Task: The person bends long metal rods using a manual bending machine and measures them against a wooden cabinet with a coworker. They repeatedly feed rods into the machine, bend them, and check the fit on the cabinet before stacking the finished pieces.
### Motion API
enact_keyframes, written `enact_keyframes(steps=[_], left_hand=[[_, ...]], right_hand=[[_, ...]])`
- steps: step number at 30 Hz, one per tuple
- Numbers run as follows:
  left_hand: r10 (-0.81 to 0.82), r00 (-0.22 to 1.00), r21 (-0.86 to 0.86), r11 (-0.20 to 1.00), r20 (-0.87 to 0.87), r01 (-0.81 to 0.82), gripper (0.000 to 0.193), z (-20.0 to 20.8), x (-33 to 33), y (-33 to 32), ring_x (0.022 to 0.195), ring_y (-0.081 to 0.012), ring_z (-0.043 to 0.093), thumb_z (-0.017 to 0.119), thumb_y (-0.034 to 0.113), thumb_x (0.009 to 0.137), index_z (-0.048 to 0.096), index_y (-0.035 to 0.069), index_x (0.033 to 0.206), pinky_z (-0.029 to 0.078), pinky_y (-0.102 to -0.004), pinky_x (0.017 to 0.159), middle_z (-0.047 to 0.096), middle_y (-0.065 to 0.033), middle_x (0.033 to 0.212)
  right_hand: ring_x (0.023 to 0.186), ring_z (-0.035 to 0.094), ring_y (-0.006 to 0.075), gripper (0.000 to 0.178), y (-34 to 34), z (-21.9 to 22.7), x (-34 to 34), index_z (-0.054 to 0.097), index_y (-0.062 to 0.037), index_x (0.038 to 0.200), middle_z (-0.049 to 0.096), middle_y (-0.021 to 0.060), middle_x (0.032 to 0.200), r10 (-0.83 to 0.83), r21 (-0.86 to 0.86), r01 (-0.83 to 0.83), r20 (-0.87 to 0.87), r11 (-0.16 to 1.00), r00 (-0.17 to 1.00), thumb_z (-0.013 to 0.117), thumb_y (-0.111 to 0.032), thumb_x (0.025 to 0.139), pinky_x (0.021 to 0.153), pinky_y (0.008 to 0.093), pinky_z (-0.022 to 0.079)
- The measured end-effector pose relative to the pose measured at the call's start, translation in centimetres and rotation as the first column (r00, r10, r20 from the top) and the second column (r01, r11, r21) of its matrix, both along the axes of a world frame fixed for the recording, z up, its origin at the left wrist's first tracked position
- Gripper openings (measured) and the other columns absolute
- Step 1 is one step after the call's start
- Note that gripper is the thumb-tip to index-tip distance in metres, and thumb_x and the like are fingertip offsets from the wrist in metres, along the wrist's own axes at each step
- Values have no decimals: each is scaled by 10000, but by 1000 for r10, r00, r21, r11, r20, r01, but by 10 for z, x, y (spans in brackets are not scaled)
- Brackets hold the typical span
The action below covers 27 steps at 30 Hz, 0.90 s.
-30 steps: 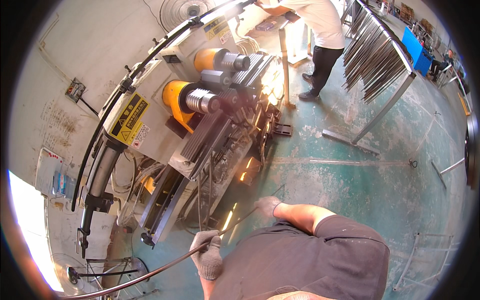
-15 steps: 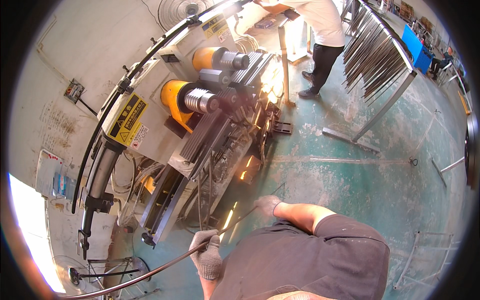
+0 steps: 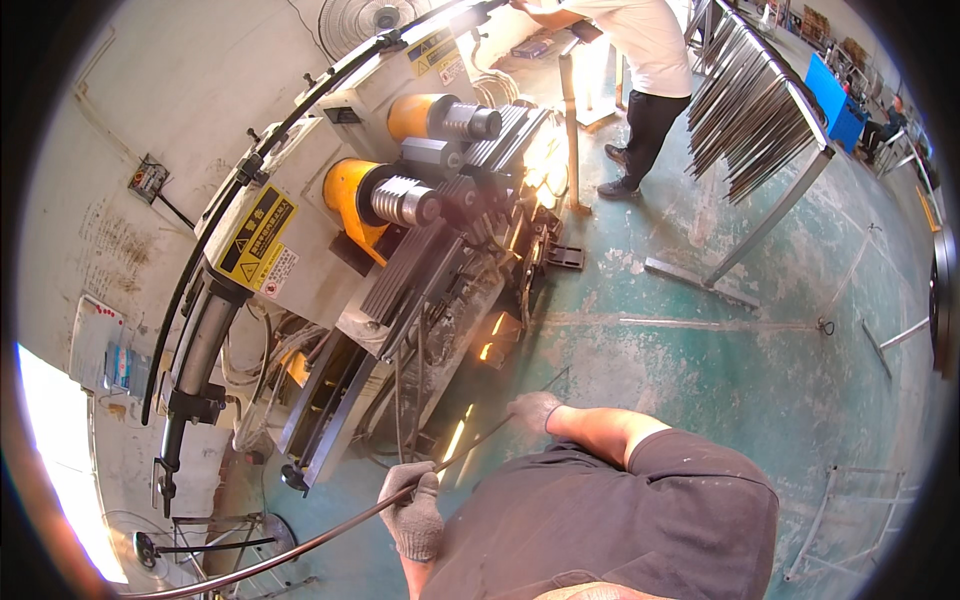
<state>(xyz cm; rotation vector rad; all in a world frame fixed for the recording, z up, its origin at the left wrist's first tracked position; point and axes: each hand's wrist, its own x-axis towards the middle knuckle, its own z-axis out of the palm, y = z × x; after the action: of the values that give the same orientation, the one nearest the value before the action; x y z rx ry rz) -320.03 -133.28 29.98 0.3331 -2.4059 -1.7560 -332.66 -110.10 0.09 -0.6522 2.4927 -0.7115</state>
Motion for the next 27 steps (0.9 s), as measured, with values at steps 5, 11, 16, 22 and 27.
enact_keyframes(steps=[5,11,16,22,27], left_hand=[[-4,1000,-3,1000,-1,4,114,0,0,1,852,-106,624,718,-75,926,738,-7,1015,508,-253,773,686,-28,931],[-1,1000,2,1000,0,1,114,1,-1,2,846,-106,620,716,-74,926,738,-8,1018,504,-252,766,686,-26,925],[1,1000,-17,1000,0,-1,111,1,1,1,843,-106,620,718,-66,929,739,-7,1020,506,-254,768,691,-26,923],[7,1000,-16,1000,-7,-8,106,-1,1,2,822,-99,604,711,-64,941,739,1,1020,495,-250,755,703,-14,898],[2,1000,-5,1000,-3,-2,109,-1,3,2,824,-99,605,713,-67,938,739,0,1019,495,-250,754,703,-14,898]], right_hand=[[1092,699,421,289,0,2,1,722,-86,1136,738,203,1112,-8,1,8,1,1000,1000,606,-315,1004,914,544,554],[1091,696,423,288,1,-1,1,723,-89,1135,736,206,1111,-17,-22,17,1,1000,1000,609,-319,1004,914,545,550],[1085,697,424,288,0,0,2,727,-92,1129,737,206,1104,-17,-26,18,4,999,1000,615,-324,1002,910,545,549],[1079,703,425,284,0,-1,2,730,-91,1130,743,202,1099,-10,-16,10,11,1000,1000,613,-315,1001,896,546,557],[1078,704,425,284,1,-3,3,729,-91,1131,742,202,1101,-9,-26,9,1,1000,1000,613,-315,1001,893,545,558]])
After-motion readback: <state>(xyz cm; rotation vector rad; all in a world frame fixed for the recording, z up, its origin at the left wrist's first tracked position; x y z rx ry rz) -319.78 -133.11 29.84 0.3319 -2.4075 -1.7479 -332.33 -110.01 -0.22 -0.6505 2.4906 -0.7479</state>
